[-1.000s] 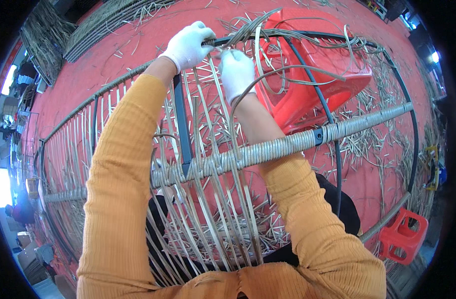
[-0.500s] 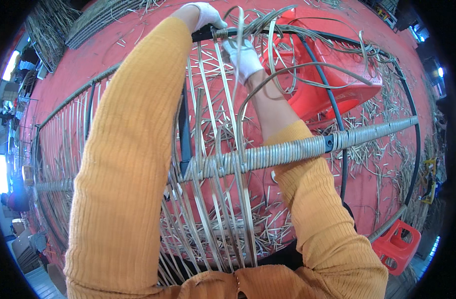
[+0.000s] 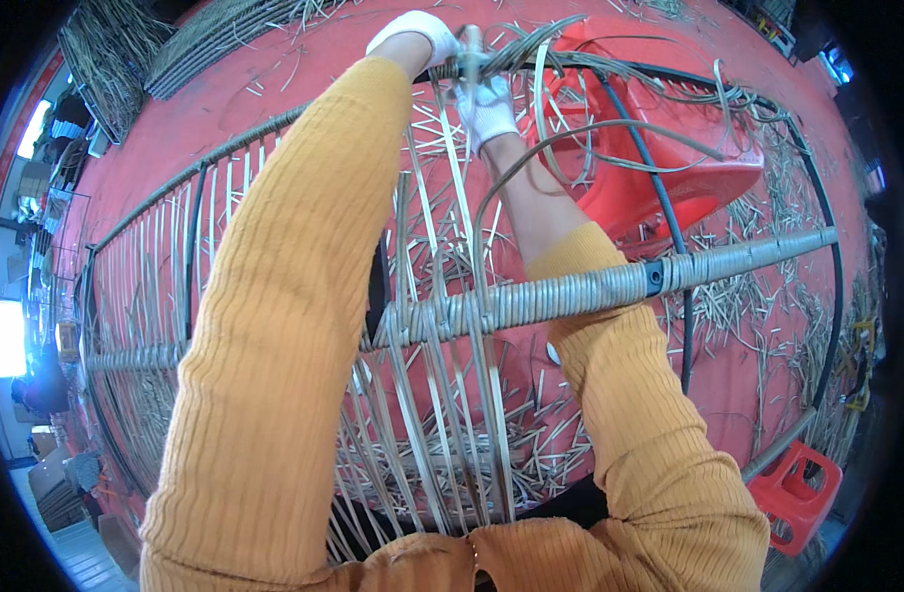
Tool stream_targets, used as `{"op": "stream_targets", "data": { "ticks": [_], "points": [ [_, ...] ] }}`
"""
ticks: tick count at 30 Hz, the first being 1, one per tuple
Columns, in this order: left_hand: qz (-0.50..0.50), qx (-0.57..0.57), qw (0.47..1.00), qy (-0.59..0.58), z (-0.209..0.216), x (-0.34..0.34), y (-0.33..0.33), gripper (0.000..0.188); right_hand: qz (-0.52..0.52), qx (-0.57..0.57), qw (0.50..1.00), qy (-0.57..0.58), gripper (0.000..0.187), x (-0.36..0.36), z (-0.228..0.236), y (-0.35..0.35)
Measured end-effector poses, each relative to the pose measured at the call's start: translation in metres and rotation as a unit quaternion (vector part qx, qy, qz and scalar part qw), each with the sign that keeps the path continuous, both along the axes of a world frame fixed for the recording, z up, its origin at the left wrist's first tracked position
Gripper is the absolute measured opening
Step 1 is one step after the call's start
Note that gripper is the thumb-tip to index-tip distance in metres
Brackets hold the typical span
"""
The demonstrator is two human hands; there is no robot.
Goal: The person weaves thin strips of material through the metal frame of a chair while seated on the floor. They repeatedly thread the strips and secure them using a pneumatic staple gun.
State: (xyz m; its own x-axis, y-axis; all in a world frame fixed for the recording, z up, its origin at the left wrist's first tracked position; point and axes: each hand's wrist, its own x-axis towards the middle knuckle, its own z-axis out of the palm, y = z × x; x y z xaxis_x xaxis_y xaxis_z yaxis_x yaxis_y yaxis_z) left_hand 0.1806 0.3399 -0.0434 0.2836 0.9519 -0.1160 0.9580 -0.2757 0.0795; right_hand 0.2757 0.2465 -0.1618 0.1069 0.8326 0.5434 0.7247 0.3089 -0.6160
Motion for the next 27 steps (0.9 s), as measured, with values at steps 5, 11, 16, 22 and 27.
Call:
{"op": "stream_targets", "data": {
  "ticks": [5, 11, 16, 22, 27],
  "points": [
    [-0.021, 0.091, 0.988, -0.121, -0.009, -0.013, -0.007, 0.042, 0.026, 0.086, 0.952, 0.292, 0.012, -0.014, 0.000, -0.003],
    [-0.078, 0.103, 0.919, -0.372, 0.052, -0.041, -0.109, 0.040, -0.046, -0.074, 0.987, 0.137, 0.025, 0.000, 0.019, -0.173],
    [-0.561, 0.189, 0.787, -0.176, 0.065, -0.013, -0.331, 0.011, 0.022, -0.290, 0.920, 0.262, 0.023, -0.002, 0.056, -0.410],
    [-0.620, -0.070, 0.782, 0.010, 0.024, -0.006, -0.465, 0.008, -0.095, -0.175, 0.979, 0.050, 0.019, 0.012, 0.121, -0.576],
    [-0.607, -0.203, 0.757, 0.132, 0.007, 0.016, -0.547, 0.017, -0.294, -0.387, 0.791, 0.371, 0.010, 0.005, 0.119, -0.673]
  ]
}}
